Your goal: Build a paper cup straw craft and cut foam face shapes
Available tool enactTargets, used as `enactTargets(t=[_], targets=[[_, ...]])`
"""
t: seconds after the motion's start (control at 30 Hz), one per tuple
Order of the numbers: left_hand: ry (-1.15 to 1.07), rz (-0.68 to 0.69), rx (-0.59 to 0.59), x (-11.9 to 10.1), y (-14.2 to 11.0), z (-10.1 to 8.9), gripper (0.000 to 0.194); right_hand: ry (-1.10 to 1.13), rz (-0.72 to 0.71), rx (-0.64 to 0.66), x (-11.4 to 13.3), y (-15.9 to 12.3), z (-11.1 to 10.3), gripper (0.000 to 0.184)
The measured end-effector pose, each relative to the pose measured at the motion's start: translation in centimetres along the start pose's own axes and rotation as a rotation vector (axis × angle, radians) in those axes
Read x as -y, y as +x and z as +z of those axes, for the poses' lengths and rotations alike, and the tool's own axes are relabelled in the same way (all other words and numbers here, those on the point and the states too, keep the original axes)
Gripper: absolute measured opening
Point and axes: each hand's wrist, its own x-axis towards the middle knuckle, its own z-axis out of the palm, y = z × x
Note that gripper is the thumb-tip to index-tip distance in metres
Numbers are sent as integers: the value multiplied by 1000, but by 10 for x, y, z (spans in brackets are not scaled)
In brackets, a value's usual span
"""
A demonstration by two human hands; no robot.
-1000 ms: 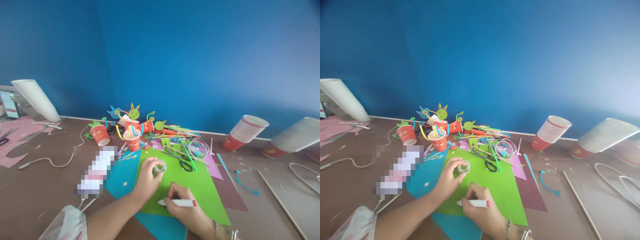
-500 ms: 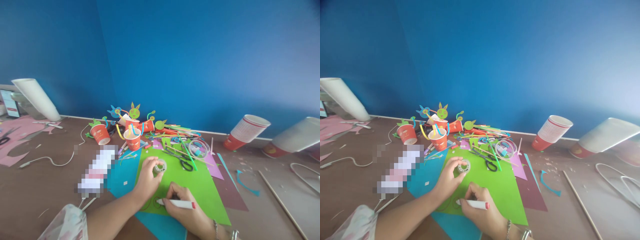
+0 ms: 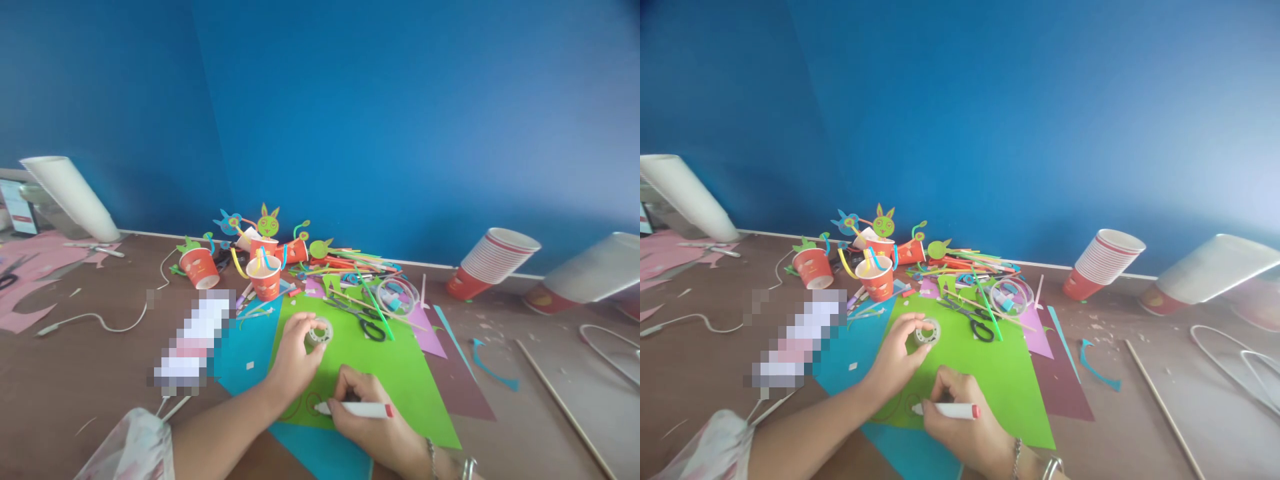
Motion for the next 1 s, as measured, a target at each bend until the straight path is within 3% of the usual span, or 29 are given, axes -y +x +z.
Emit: enactTargets(t=[0.33,1.0], targets=[[-6,5,1,0,-1,0,31,42,18,-63,-4,2,1,18],[0,-2,5,-2,0,-1,29,-3,26,-52,1,1,-1,18]])
